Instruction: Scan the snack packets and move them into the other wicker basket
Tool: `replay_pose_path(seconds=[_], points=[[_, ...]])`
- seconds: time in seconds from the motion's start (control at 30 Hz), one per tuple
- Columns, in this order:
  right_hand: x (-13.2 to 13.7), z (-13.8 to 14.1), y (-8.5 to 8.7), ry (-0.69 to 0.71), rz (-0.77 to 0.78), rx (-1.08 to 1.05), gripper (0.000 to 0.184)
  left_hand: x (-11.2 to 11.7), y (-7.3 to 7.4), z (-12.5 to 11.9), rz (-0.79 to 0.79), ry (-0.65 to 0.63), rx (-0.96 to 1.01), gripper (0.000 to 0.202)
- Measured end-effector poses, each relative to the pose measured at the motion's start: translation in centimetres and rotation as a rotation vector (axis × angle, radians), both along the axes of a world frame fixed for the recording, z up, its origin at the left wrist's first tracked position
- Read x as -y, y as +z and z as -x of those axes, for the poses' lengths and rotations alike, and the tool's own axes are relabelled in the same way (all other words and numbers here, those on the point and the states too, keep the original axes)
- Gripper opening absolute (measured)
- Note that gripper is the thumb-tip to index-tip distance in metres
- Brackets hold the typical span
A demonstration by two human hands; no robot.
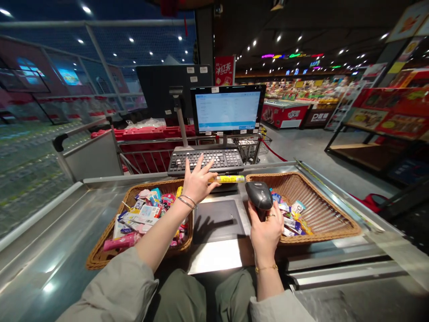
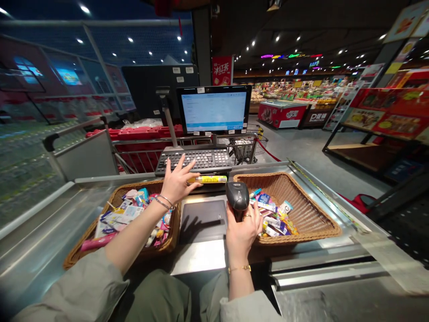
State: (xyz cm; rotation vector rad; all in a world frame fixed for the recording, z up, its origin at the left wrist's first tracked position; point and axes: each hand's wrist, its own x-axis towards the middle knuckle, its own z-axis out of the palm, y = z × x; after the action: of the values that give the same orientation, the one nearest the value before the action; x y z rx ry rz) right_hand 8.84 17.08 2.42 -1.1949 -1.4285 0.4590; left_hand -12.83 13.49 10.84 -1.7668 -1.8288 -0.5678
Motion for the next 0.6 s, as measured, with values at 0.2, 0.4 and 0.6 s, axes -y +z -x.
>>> replay_pose_path(seconds=[0.2,0.4,0.6], points=[[-0.4,-0.3,-0.1,-0.078,-0.006,-0.053,0.071,-1.4,0.5,-1.2,0.011,-0.033,-0.011,0.024],[-0.9,-0.7,-0.6,-0.190,-0.033,-0.074,0.061,-2.6,0.7,-2.2,0.018,-0.066,-0.029,0.022],[-1.3,-1.1,-0.4,-0.240,0.018,-0.129,0.062,-4.1,0.8,-3.8,0.044,-0.104,-0.030,0.021]])
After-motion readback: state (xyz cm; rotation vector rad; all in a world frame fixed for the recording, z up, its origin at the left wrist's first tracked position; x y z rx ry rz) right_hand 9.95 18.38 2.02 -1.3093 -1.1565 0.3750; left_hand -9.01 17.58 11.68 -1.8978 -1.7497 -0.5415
